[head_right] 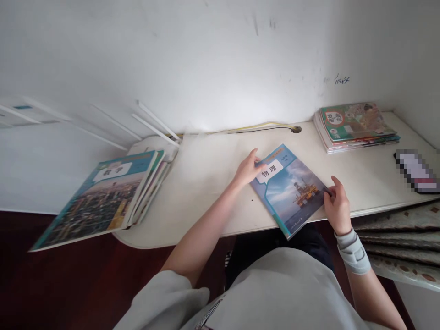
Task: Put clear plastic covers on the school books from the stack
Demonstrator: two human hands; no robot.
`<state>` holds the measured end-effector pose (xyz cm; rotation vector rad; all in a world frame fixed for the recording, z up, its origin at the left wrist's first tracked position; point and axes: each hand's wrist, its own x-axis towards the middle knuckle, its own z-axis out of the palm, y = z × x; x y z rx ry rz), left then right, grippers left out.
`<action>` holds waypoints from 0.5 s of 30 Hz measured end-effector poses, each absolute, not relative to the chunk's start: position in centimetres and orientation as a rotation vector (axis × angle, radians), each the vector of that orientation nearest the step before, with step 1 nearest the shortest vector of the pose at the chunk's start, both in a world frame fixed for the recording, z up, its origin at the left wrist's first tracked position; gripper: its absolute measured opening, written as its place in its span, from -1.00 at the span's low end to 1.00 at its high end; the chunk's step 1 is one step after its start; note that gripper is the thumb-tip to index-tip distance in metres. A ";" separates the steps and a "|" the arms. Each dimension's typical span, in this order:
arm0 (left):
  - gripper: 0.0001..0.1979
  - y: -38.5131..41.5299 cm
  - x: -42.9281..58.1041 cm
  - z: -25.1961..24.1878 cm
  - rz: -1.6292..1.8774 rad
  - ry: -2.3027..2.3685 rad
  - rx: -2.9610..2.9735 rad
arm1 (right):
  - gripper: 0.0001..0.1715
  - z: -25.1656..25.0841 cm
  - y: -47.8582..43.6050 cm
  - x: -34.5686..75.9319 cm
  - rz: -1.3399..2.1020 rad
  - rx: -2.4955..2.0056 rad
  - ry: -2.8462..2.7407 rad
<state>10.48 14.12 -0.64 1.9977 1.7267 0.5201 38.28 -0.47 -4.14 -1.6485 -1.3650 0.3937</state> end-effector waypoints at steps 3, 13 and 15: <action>-0.56 11.4 7.9 0.0 0.360 1.801 2.073 | -0.38 -4.6 1.6 38.4 0.379 -1.630 -1.428; -0.59 3.3 5.3 0.6 0.226 1.755 1.899 | -0.37 -5.2 12.6 37.4 0.349 -1.439 -1.808; -0.59 3.5 5.6 0.7 0.197 1.786 1.929 | -0.36 -5.5 13.9 37.2 0.352 -1.448 -1.790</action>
